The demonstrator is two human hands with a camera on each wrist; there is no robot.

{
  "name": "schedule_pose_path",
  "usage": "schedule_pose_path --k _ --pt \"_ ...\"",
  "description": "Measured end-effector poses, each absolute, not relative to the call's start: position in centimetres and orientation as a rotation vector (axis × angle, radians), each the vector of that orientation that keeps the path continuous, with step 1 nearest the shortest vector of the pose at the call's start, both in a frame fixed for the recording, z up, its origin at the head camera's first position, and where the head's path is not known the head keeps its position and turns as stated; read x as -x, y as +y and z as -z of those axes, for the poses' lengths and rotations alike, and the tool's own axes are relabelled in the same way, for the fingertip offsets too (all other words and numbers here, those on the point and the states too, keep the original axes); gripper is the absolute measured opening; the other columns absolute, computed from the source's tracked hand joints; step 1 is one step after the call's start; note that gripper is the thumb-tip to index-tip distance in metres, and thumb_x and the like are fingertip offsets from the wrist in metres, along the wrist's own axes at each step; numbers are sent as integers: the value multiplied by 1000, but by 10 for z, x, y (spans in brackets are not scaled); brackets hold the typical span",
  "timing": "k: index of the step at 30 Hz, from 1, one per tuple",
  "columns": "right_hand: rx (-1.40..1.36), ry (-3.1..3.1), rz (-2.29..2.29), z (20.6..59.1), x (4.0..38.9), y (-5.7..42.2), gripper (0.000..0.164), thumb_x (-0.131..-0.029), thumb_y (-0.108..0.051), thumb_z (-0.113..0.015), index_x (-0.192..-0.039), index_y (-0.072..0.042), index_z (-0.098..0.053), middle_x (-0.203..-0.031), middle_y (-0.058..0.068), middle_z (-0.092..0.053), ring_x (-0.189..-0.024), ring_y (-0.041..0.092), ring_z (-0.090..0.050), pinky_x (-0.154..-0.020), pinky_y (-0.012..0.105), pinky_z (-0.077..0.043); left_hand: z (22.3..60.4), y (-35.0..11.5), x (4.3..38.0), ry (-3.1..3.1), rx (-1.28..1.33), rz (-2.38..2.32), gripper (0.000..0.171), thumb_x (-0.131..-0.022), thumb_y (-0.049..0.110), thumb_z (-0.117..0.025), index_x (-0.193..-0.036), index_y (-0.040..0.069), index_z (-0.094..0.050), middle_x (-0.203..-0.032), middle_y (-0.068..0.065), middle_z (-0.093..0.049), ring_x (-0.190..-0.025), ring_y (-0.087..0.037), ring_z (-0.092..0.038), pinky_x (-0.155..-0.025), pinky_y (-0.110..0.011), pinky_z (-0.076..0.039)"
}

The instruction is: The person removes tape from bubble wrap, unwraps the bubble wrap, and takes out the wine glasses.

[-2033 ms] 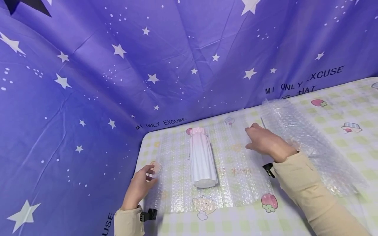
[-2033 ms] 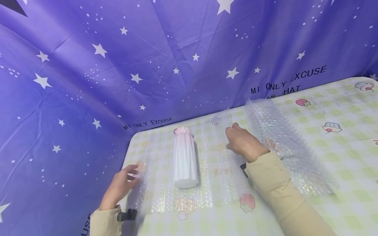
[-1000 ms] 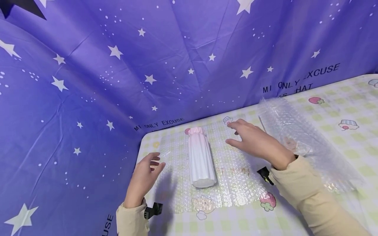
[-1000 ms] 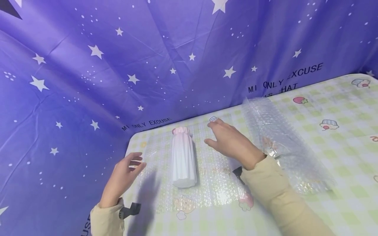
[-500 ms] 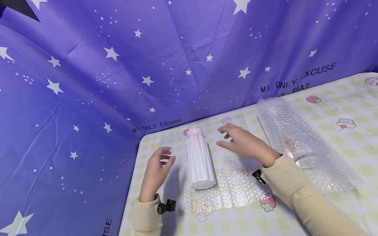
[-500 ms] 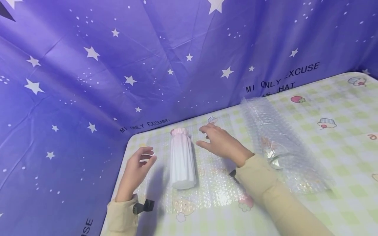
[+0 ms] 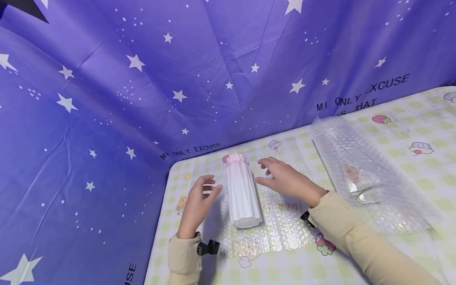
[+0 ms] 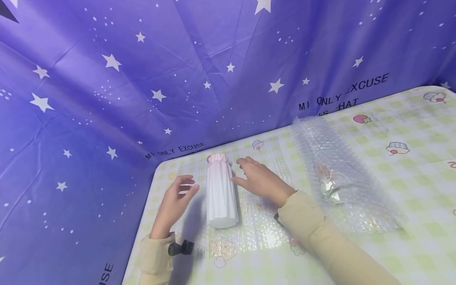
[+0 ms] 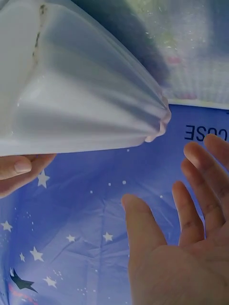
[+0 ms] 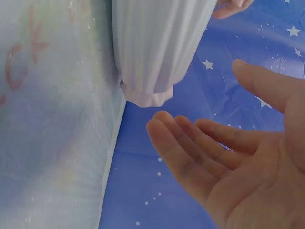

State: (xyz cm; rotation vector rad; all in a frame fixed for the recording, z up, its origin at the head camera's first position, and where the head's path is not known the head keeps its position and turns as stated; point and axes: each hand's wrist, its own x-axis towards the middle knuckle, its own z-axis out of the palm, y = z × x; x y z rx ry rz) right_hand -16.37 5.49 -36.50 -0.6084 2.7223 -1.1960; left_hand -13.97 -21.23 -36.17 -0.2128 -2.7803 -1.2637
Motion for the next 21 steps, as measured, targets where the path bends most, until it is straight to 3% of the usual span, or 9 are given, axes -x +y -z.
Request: schedule_pose_path --k 9,21 --pt "589 2688 1196 376 164 48 60 -99 -35 -60 -142 4 -45 -132 20 -56 -113 33 -61 -91 47 -54 372 -207 144 -2824 279 1269 44 -97 31 -66 -131 5 -56 -122 -18 -63 -107 -30 -64 -90 -44 -55" --pt "543 2689 1189 376 157 54 63 -99 -41 -58 -144 1 -43 -136 19 -54 -115 32 -61 -92 49 -53 367 -194 138 -2813 328 1245 44 -97 29 -66 -130 3 -56 -122 -14 -64 -107 -28 -65 -89 -42 -56"
